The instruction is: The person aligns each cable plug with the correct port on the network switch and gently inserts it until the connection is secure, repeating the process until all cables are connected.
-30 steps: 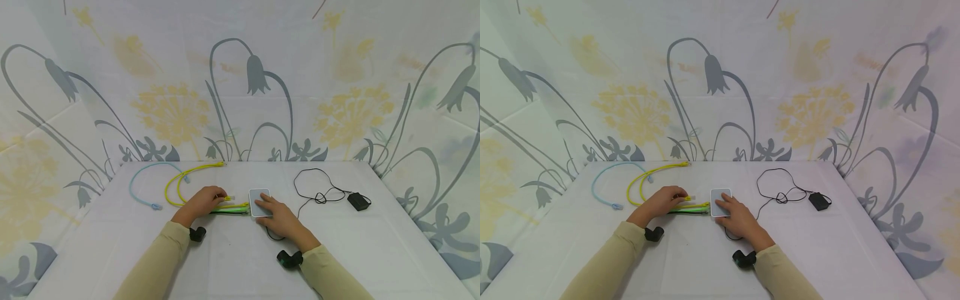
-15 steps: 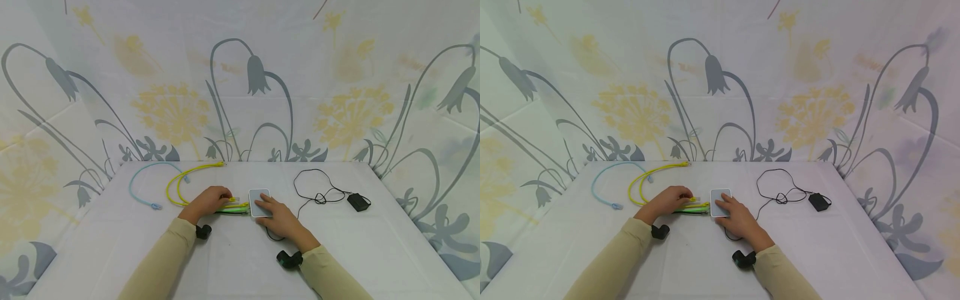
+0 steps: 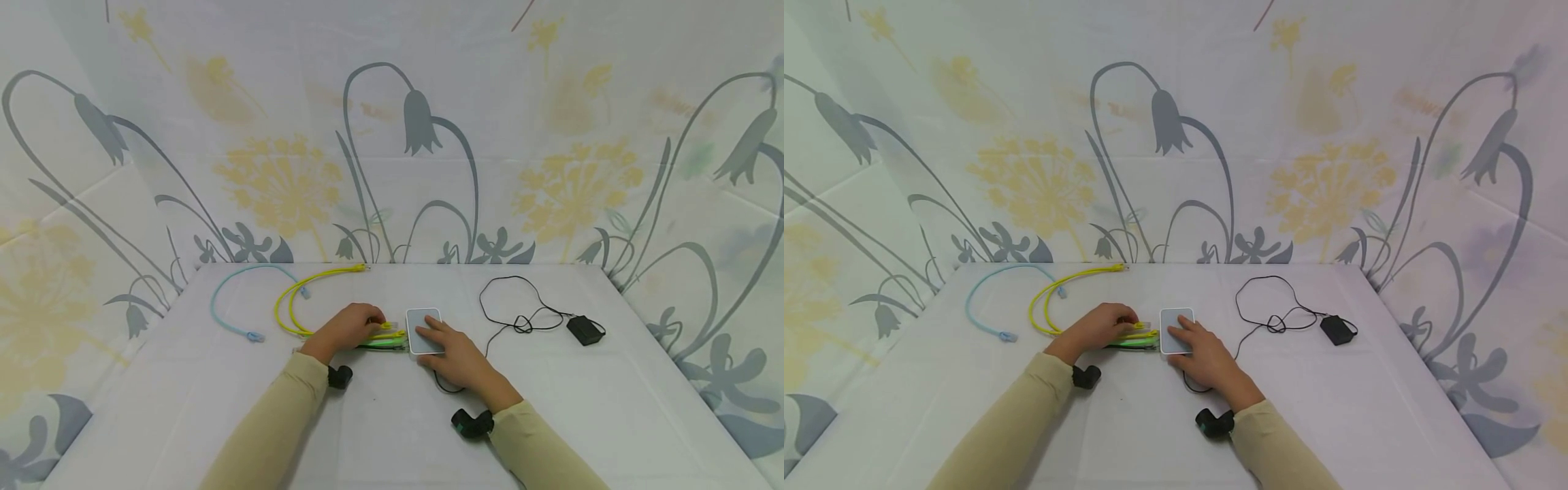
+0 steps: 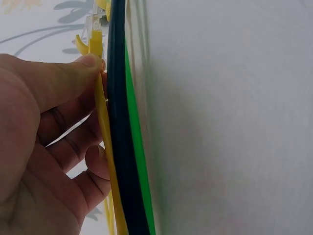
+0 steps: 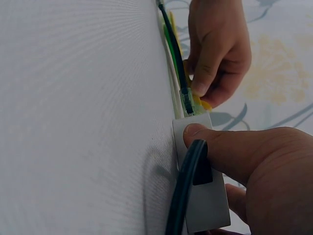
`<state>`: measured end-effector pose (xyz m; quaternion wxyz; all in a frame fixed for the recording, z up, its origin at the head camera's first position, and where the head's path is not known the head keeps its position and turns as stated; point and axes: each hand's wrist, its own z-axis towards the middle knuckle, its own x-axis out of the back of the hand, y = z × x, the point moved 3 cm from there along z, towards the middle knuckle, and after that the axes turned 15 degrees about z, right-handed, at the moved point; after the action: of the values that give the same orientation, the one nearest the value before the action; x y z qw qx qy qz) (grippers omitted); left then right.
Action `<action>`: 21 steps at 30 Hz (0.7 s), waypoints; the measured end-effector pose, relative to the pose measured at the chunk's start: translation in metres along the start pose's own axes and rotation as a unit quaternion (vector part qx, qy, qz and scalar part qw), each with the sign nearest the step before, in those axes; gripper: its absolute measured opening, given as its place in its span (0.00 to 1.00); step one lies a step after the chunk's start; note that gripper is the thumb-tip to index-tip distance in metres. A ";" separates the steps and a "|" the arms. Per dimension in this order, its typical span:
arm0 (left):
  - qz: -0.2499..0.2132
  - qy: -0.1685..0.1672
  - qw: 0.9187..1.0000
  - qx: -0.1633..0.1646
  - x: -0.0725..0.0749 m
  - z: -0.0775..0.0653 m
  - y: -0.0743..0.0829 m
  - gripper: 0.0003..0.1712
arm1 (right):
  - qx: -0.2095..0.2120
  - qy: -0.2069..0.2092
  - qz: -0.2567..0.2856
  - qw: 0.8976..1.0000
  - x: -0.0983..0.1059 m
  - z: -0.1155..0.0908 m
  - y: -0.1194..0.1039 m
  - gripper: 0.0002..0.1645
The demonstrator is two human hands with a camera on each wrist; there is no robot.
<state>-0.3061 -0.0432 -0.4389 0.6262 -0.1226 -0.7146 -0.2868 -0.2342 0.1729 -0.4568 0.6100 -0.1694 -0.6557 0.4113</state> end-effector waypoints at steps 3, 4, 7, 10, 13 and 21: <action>0.001 0.000 1.000 -0.003 -0.001 0.002 0.001 0.10 | -0.001 0.000 -0.002 1.000 0.000 0.000 0.001 0.34; 0.001 0.000 1.000 -0.004 -0.002 0.003 0.001 0.10 | -0.001 0.000 -0.002 1.000 0.000 0.000 0.001 0.34; 0.006 0.003 1.000 -0.010 -0.003 0.005 0.002 0.10 | -0.001 -0.001 -0.002 1.000 0.000 0.000 0.000 0.34; 0.008 0.007 1.000 -0.017 -0.004 0.005 0.004 0.10 | -0.001 -0.001 -0.002 1.000 0.000 0.000 0.000 0.34; 0.010 0.011 1.000 -0.021 -0.004 0.006 0.006 0.09 | -0.001 -0.001 -0.001 1.000 0.000 0.000 -0.001 0.34; 0.002 0.004 1.000 -0.017 -0.005 0.009 0.010 0.10 | -0.001 -0.001 -0.003 1.000 0.000 0.000 -0.001 0.34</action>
<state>-0.3073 -0.0297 -0.4416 0.6273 -0.1334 -0.7069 -0.2982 -0.2337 0.1724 -0.4557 0.6103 -0.1679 -0.6571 0.4093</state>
